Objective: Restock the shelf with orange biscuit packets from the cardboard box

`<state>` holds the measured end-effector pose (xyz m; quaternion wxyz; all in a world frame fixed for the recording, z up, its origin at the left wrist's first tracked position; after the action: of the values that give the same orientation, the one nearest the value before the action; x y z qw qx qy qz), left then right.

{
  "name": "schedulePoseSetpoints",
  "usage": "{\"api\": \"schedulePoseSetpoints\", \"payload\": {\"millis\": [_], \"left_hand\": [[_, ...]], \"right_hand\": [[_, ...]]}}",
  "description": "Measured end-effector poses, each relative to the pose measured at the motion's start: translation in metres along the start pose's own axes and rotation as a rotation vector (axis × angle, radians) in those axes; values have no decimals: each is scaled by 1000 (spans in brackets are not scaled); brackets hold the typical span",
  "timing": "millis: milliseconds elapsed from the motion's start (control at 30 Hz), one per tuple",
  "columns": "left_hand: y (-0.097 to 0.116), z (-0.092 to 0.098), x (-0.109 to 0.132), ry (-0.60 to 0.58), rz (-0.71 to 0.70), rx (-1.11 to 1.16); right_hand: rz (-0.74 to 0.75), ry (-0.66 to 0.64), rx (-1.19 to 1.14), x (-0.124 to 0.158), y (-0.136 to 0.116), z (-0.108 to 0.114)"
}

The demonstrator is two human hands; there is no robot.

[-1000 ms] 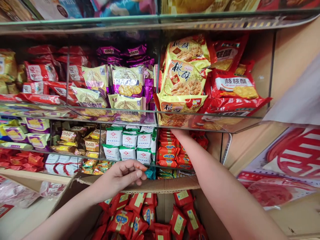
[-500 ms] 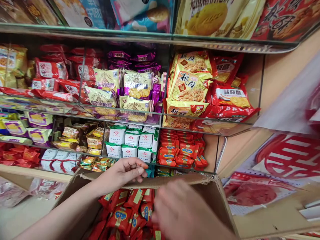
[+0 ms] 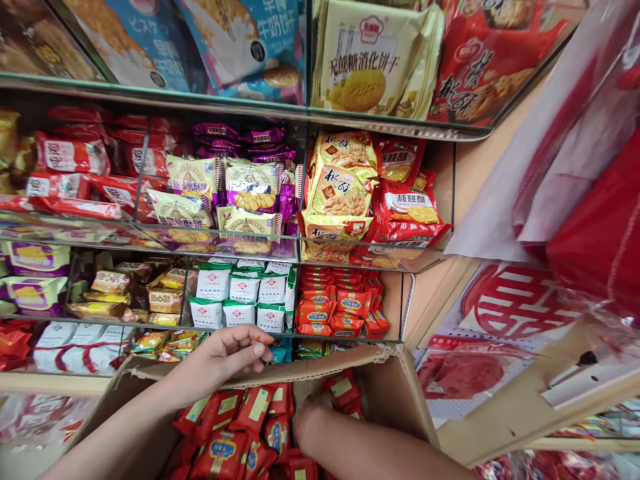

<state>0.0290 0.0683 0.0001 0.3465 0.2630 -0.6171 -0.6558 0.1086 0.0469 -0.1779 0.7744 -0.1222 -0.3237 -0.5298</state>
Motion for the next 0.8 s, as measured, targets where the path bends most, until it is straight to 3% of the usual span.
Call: {"api": "schedulePoseSetpoints", "payload": {"millis": [167,267,333,433,500,533,633,800], "left_hand": [[-1,0,-1,-11,1,45],[-1,1,-2,-8,10,52],[-1,1,-1,-5,20,52],[0,1,-1,-2,6,27],[1,1,-1,-22,-19,36],[2,0,-1,-39,-29,56],[6,-2,1,-73,-64,111],[12,-8,2,-101,-91,107]], "right_hand": [[3,79,-72,-17,-4,-22],[60,145,-118,3,-12,-9],[127,193,-151,36,-13,17],[279,250,-191,105,0,73],[439,188,-377,141,12,106],[483,231,-510,153,23,126],[520,329,-839,152,51,157],[589,394,-1216,112,61,152]]}}
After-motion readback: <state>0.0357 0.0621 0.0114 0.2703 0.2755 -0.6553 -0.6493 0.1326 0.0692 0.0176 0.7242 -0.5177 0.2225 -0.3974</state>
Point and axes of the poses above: each hand's wrist, its own x-axis away from the middle knuckle, its own z-axis out of the back of the hand, y = z × x, the point moved 9 cm from there along -x, towards the middle knuckle, and after that the axes turned 7 degrees about -y, right-handed, at the moved point
